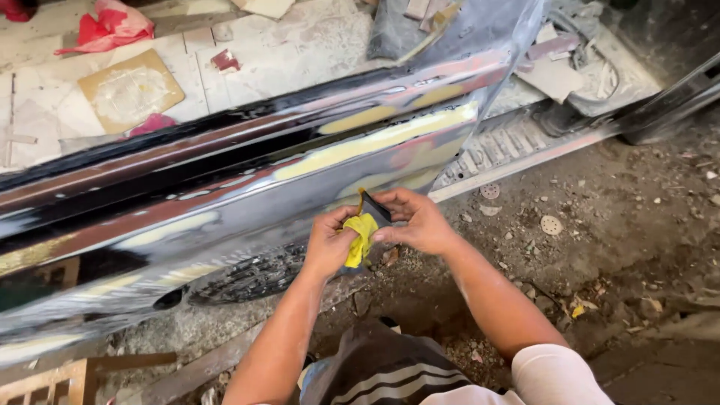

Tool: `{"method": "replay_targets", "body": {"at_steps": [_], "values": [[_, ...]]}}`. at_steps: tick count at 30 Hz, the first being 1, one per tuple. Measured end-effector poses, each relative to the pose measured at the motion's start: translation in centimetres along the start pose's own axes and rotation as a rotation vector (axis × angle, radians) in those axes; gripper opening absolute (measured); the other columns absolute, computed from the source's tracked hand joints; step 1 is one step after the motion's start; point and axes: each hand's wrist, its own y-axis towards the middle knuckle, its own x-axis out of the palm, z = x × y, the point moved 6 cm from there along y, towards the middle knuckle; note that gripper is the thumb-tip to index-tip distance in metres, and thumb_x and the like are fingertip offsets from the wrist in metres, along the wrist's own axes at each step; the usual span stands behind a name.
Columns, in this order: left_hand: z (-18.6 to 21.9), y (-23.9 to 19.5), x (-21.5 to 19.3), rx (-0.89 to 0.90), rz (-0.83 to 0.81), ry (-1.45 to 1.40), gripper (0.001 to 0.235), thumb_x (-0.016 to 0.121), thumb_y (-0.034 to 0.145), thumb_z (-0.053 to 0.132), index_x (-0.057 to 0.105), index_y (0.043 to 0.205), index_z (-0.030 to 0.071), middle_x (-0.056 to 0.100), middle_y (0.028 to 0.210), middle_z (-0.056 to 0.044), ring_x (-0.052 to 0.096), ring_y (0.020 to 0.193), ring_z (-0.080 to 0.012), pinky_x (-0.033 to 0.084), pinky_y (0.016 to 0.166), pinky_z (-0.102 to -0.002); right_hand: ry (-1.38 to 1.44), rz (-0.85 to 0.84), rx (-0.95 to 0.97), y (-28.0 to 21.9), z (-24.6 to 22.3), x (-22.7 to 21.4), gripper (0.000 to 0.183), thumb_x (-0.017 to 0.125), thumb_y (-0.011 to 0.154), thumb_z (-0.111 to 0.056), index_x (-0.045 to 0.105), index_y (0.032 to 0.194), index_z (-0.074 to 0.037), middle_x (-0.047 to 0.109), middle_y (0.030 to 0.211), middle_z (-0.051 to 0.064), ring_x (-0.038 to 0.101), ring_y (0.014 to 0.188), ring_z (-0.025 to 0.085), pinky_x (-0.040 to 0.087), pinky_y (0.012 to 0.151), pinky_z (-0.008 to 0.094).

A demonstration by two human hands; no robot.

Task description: The person scrubs a car bumper with a black sponge and wipes it with a yellow cloth. They dip the sponge and cloth into a green bucket of water to rinse them and continue scrubbing and wiping the bumper surface.

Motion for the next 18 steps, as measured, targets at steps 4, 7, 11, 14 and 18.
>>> {"method": "replay_targets", "body": {"at_steps": [4,7,11,14,18], "values": [[-1.0,1.7,2.9,-0.061,-0.032,-0.018,0.026,0.058,0.087,-0.005,0.071,0.110,-0.001,0.074,0.092,-0.001,0.066,0.079,-0.0067,0.053,0.068,-0.025,0.130,-0.052,0.061,-0.5,1.8,-4.4,0.065,0.091,0.073,-0.001,0.057,0.128,-0.001,0.069,0.130,0.011,0.069,0.116,0.019,0.057,0.100,0.037],[0.4,2.5,3.7,-0.087,-0.046,-0.018,0.022,0.060,0.089,-0.006,0.070,0.108,-0.001,0.074,0.093,-0.003,0.066,0.080,-0.0071,0.053,0.069,-0.025,0.173,-0.143,0.092,0.3,1.2,-5.6,0.067,0.090,0.070,0.003,0.057,0.129,0.000,0.071,0.122,0.010,0.070,0.114,0.020,0.059,0.096,0.037],[5.8,3.6,3.3,-0.126,-0.021,0.051,0.029,0.057,0.082,-0.012,0.071,0.106,-0.002,0.074,0.091,-0.006,0.067,0.076,-0.0107,0.055,0.066,-0.026,0.326,-0.199,0.091,1.0,-0.3,-7.2,0.066,0.088,0.070,0.006,0.057,0.128,-0.002,0.071,0.119,0.011,0.071,0.110,0.021,0.060,0.092,0.037],[13.9,4.3,2.3,0.142,0.209,0.147,0.031,0.052,0.085,-0.013,0.069,0.108,-0.002,0.072,0.094,-0.007,0.067,0.081,-0.0129,0.056,0.073,-0.027,0.344,-0.121,0.036,1.5,-2.4,-9.4,0.061,0.085,0.074,0.005,0.058,0.129,-0.002,0.072,0.121,0.012,0.072,0.111,0.022,0.061,0.093,0.037],[24.0,3.9,4.2,0.929,0.627,0.523,0.014,0.067,0.103,-0.005,0.063,0.114,0.004,0.061,0.114,-0.007,0.060,0.103,-0.0150,0.050,0.088,-0.029,0.246,0.114,-0.125,1.3,-2.5,-13.2,0.052,0.082,0.085,-0.001,0.060,0.132,0.000,0.071,0.127,0.014,0.069,0.118,0.021,0.059,0.099,0.037]]}}
